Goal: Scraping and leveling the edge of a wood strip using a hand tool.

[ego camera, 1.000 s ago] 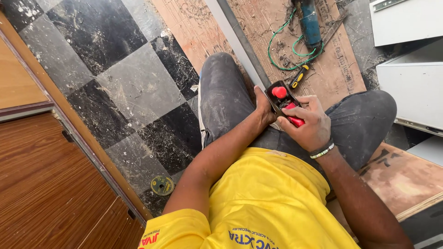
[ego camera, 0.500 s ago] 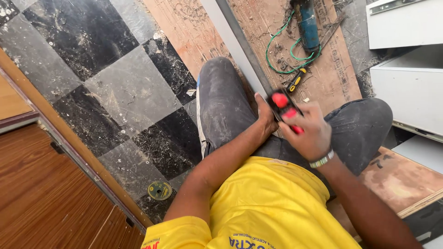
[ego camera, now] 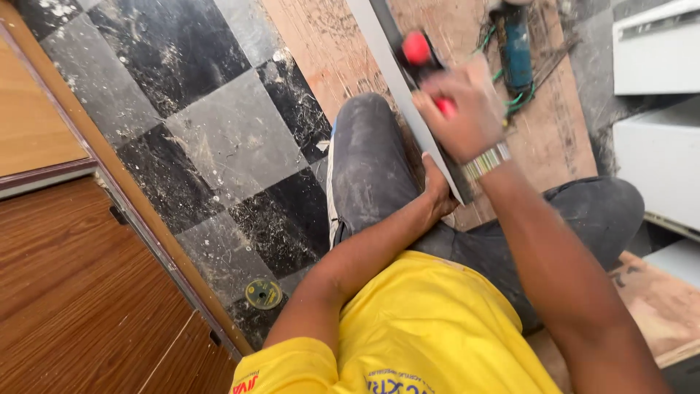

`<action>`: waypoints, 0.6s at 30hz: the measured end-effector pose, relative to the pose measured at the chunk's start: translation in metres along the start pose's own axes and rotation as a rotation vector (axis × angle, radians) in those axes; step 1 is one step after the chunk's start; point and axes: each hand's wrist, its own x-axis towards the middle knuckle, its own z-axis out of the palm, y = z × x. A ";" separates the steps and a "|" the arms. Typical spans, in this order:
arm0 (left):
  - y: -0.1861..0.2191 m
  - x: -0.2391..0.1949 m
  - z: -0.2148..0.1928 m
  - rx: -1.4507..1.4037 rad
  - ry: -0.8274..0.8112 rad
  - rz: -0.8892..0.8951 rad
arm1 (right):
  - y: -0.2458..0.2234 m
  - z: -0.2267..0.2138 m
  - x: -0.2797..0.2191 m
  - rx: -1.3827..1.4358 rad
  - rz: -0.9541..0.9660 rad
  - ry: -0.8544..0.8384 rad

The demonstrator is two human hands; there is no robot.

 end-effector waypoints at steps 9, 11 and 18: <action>-0.012 0.022 -0.007 -0.024 -0.020 -0.034 | -0.007 -0.043 -0.204 -0.281 0.273 0.082; 0.007 -0.012 0.009 -0.157 -0.171 -0.097 | -0.016 -0.040 -0.177 -0.305 0.259 0.071; -0.029 0.050 -0.035 -0.028 -0.174 0.056 | -0.031 0.004 0.035 -0.308 0.046 0.105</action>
